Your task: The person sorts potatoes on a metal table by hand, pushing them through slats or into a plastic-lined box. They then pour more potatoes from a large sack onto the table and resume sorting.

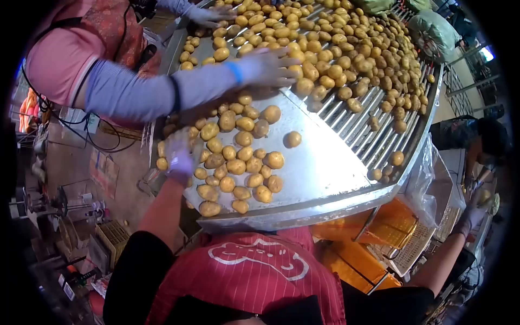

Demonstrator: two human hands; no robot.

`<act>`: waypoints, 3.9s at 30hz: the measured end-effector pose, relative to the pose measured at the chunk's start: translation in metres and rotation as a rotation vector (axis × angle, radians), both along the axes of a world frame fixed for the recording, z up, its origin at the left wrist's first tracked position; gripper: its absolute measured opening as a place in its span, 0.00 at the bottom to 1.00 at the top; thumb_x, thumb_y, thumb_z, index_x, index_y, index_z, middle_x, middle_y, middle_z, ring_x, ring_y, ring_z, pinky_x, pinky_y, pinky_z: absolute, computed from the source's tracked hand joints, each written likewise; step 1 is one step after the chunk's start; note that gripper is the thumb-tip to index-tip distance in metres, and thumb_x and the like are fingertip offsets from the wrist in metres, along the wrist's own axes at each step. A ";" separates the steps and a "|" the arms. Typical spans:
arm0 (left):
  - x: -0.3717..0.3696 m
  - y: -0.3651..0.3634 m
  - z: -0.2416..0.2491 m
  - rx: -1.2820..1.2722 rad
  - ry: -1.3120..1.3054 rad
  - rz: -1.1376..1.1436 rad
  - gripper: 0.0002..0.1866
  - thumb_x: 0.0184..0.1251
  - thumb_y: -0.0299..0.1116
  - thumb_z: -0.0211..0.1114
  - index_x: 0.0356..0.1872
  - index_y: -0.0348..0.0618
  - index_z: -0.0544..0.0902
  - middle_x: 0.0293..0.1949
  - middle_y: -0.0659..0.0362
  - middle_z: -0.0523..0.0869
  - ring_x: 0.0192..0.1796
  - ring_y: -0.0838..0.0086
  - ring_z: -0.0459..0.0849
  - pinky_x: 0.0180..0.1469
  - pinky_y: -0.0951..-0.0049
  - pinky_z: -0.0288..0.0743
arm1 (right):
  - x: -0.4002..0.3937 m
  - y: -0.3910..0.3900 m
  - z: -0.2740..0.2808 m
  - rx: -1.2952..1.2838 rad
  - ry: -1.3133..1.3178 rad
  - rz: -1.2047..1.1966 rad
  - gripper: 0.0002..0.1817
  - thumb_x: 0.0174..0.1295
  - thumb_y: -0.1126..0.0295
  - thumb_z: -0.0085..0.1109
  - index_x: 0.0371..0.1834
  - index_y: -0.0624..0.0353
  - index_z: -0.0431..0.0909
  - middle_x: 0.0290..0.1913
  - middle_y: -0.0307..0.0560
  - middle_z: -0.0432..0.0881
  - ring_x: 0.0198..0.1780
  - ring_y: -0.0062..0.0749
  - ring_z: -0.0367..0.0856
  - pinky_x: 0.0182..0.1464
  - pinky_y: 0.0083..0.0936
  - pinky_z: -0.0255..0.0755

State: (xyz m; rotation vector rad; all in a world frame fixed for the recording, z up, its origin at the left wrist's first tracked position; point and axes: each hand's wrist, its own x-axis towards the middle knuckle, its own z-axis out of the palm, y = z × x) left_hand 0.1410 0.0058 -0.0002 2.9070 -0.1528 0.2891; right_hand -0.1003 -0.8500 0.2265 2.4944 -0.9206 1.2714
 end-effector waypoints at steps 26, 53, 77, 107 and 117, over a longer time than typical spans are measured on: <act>0.079 0.014 -0.046 -0.033 -0.028 -0.039 0.18 0.67 0.43 0.61 0.50 0.44 0.87 0.50 0.46 0.88 0.52 0.49 0.85 0.56 0.47 0.75 | 0.391 0.467 -0.193 0.287 0.531 0.904 0.26 0.61 0.58 0.66 0.62 0.56 0.78 0.55 0.61 0.81 0.59 0.61 0.78 0.61 0.48 0.73; -0.109 -0.052 0.017 -0.235 0.140 -0.591 0.28 0.61 0.46 0.70 0.63 0.54 0.79 0.66 0.61 0.78 0.69 0.59 0.73 0.69 0.46 0.65 | 0.138 0.468 -0.196 1.250 0.759 1.013 0.23 0.75 0.69 0.55 0.71 0.58 0.69 0.58 0.46 0.80 0.58 0.30 0.79 0.55 0.28 0.79; 0.051 0.010 -0.035 -0.106 0.072 0.036 0.29 0.72 0.51 0.56 0.69 0.50 0.75 0.62 0.47 0.80 0.65 0.49 0.76 0.69 0.49 0.64 | 0.244 0.559 -0.267 1.483 0.371 1.204 0.34 0.62 0.67 0.66 0.73 0.58 0.68 0.74 0.65 0.63 0.72 0.55 0.69 0.73 0.35 0.63; -0.009 -0.077 0.032 -0.241 0.223 -0.726 0.25 0.62 0.38 0.67 0.61 0.46 0.79 0.64 0.50 0.78 0.66 0.50 0.76 0.68 0.48 0.66 | 0.185 0.459 -0.170 0.683 0.875 1.255 0.44 0.48 0.51 0.77 0.71 0.50 0.71 0.71 0.63 0.66 0.70 0.64 0.68 0.68 0.54 0.65; -0.075 0.013 0.024 -0.377 0.149 -0.152 0.26 0.56 0.36 0.71 0.57 0.40 0.81 0.59 0.45 0.81 0.64 0.45 0.76 0.67 0.47 0.68 | 0.160 0.602 -0.257 0.372 0.818 1.705 0.43 0.58 0.54 0.68 0.79 0.48 0.63 0.72 0.70 0.65 0.66 0.60 0.72 0.65 0.51 0.69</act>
